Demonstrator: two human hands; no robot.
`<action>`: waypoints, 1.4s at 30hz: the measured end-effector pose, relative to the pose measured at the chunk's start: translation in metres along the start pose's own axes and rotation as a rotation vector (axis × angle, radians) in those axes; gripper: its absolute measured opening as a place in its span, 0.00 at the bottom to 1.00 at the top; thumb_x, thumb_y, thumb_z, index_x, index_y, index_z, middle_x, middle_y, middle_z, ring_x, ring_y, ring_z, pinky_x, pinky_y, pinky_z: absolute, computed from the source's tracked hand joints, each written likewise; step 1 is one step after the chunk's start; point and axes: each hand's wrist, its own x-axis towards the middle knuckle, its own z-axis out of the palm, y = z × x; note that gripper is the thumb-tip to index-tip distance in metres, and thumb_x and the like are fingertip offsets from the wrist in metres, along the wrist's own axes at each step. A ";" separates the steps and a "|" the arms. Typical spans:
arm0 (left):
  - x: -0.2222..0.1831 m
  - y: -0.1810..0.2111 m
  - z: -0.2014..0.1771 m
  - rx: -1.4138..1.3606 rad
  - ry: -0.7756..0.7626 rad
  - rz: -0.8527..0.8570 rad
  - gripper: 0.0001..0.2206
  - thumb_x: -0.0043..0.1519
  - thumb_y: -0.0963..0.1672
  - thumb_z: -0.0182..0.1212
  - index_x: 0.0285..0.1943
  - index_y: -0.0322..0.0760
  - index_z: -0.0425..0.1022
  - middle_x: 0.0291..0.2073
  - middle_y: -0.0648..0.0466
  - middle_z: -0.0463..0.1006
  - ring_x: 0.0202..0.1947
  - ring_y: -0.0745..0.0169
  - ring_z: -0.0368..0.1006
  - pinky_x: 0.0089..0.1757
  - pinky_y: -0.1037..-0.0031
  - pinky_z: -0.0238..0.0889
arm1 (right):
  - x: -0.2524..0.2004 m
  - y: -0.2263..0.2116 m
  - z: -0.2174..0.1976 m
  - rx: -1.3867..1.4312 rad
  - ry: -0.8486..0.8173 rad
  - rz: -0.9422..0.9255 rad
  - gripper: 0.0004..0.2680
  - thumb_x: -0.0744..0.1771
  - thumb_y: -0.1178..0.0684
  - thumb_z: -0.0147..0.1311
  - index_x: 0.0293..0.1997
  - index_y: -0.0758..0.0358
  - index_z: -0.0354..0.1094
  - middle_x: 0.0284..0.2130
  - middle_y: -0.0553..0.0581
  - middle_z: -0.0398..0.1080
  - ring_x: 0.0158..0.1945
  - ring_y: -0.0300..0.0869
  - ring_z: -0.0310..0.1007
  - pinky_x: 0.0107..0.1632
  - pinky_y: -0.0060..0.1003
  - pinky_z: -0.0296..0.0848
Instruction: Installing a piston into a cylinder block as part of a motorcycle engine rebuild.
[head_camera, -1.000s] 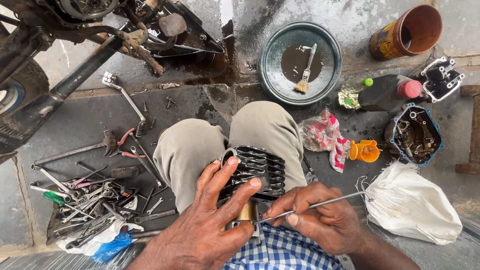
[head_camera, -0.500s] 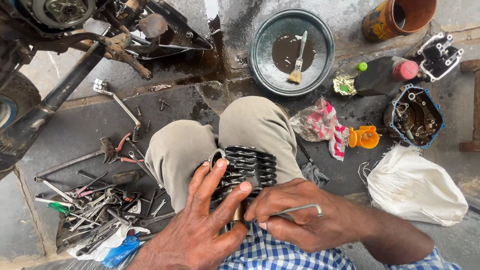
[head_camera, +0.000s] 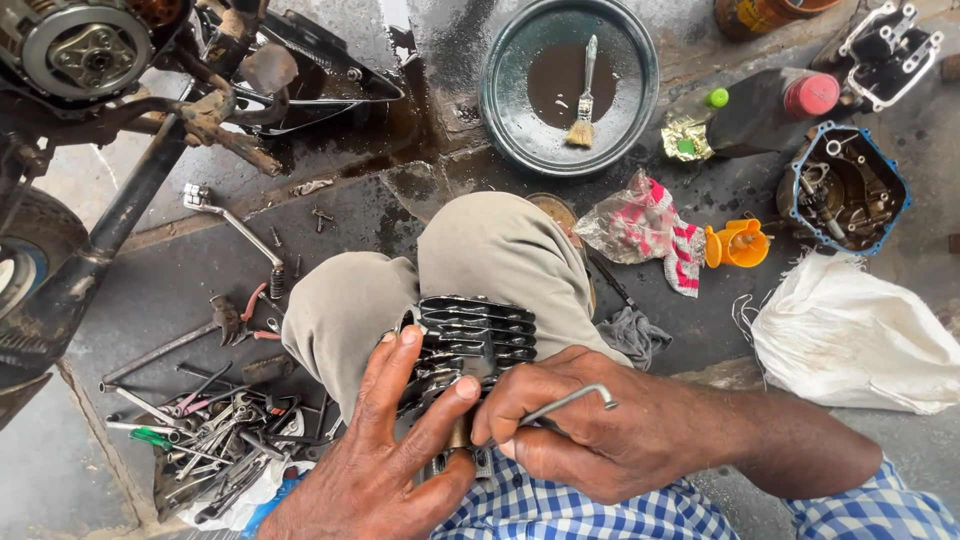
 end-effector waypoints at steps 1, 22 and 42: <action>0.001 -0.001 0.000 -0.001 0.021 0.003 0.08 0.61 0.45 0.60 0.43 0.36 0.72 0.68 0.38 0.58 0.74 0.17 0.39 0.61 0.25 0.42 | 0.001 -0.001 -0.001 0.030 -0.010 0.013 0.08 0.69 0.63 0.54 0.54 0.67 0.63 0.45 0.57 0.73 0.46 0.47 0.81 0.47 0.43 0.79; -0.007 0.000 0.009 -0.049 0.036 -0.179 0.10 0.56 0.44 0.72 0.33 0.41 0.72 0.74 0.44 0.52 0.75 0.22 0.36 0.63 0.30 0.40 | -0.049 0.021 0.020 0.282 0.280 0.054 0.07 0.70 0.61 0.50 0.54 0.68 0.64 0.33 0.58 0.69 0.36 0.43 0.72 0.42 0.45 0.75; -0.017 0.002 0.049 -0.261 0.512 -0.139 0.10 0.52 0.41 0.72 0.41 0.38 0.82 0.73 0.37 0.60 0.77 0.28 0.49 0.71 0.38 0.43 | -0.028 0.011 0.036 -0.479 -0.053 -0.149 0.26 0.64 0.56 0.63 0.71 0.68 0.59 0.29 0.52 0.64 0.31 0.42 0.68 0.32 0.42 0.67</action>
